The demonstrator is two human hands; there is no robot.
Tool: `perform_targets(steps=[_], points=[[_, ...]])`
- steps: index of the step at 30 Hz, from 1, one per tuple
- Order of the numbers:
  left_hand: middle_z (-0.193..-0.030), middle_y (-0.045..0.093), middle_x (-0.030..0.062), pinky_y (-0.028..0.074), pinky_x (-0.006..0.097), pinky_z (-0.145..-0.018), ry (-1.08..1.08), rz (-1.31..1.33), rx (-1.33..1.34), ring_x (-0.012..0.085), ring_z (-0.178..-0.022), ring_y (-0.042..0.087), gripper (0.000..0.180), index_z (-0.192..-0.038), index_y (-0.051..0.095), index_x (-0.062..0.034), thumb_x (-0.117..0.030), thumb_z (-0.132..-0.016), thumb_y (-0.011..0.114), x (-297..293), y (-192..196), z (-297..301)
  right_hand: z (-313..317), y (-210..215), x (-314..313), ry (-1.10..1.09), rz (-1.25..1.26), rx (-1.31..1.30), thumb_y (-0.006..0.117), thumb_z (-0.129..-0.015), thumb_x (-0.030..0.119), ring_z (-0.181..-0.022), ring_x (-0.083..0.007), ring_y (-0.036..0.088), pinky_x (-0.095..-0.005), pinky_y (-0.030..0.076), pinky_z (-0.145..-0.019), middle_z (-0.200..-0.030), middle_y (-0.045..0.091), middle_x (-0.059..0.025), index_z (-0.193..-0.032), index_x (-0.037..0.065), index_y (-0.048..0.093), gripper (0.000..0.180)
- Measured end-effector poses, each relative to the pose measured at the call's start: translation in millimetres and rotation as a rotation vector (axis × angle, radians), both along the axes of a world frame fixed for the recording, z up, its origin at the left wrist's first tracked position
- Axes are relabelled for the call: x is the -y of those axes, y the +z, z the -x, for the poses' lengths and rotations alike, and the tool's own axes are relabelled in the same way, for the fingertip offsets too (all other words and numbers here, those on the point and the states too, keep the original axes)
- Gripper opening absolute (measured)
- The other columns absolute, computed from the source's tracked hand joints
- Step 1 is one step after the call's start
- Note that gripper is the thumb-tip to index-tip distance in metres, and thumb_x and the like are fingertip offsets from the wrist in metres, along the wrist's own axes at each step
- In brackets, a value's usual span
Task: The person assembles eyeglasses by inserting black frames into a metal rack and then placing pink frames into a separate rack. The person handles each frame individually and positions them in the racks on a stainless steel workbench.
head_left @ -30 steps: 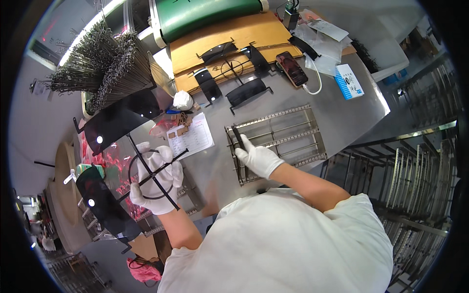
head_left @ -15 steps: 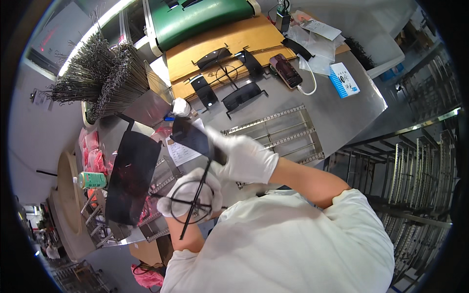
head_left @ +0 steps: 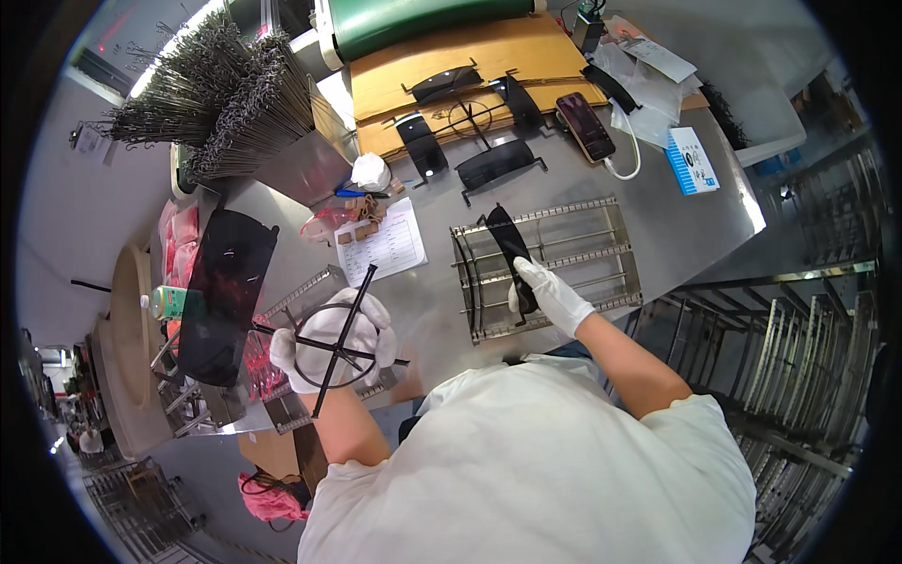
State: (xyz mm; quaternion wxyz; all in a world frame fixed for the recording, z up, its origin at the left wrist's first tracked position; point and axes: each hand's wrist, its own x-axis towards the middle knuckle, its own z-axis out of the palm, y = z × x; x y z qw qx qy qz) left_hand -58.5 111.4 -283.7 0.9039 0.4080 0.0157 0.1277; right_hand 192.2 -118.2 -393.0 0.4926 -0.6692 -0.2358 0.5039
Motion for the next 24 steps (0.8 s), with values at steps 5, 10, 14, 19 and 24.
perform_targets(steps=[5, 10, 14, 19, 24], points=[[-0.097, 0.062, 0.0244, 0.045, 0.034, -0.036, 0.021, -0.019, 0.014, 0.0313, -0.058, 0.063, 0.112, -0.118, 0.047, 0.0194, -0.085, -0.079, 0.058, 2, 7, -9, 16, 20, -25, 0.043, 0.22, -0.211, 0.048, -0.101, 0.066, -0.06, -0.0099, 0.059, -0.026, 0.05, -0.053, -0.073, 0.066, -0.003, -0.154, 0.01, 0.038, 0.077], [-0.093, 0.063, 0.0233, 0.044, 0.033, -0.036, 0.002, -0.023, 0.026, 0.0297, -0.055, 0.061, 0.112, -0.118, 0.047, 0.019, -0.085, -0.079, 0.057, -1, 2, -3, 19, 21, -36, 0.155, 0.362, 0.08, 0.052, -0.099, 0.065, -0.068, -0.0208, 0.068, -0.0328, 0.056, -0.059, -0.095, 0.073, -0.0176, -0.162, 0.019, 0.028, 0.082], [-0.09, 0.064, 0.0218, 0.044, 0.033, -0.036, -0.104, -0.058, -0.058, 0.0274, -0.049, 0.057, 0.111, -0.117, 0.047, 0.019, -0.086, -0.081, 0.052, -3, 3, -13, 25, -5, -35, 0.371, 0.308, 0.81, 0.043, -0.101, 0.067, -0.076, -0.0339, 0.073, -0.0453, 0.058, -0.066, -0.096, 0.072, -0.0306, -0.163, 0.003, 0.014, 0.093], [-0.081, 0.064, 0.0199, 0.047, 0.034, -0.036, -0.019, 0.024, -0.177, 0.0297, -0.057, 0.06, 0.113, -0.121, 0.05, 0.0202, -0.086, -0.085, 0.041, 10, -7, -28, 24, 59, -53, 0.356, 0.484, 0.839, 0.044, -0.098, 0.072, -0.074, -0.0386, 0.073, -0.0487, 0.059, -0.072, -0.083, 0.072, -0.0272, -0.159, -0.011, 0.009, 0.109], [-0.081, 0.063, 0.0259, 0.05, 0.035, -0.039, 0.084, 0.239, -0.46, 0.0346, -0.058, 0.063, 0.117, -0.121, 0.05, 0.0201, -0.089, -0.079, 0.045, 15, -25, -32, 9, 77, -55, 0.251, 0.072, 1.461, 0.067, -0.091, 0.057, -0.127, -0.0379, 0.057, -0.047, 0.05, -0.101, -0.141, 0.057, -0.0227, -0.163, 0.009, 0.024, 0.097]])
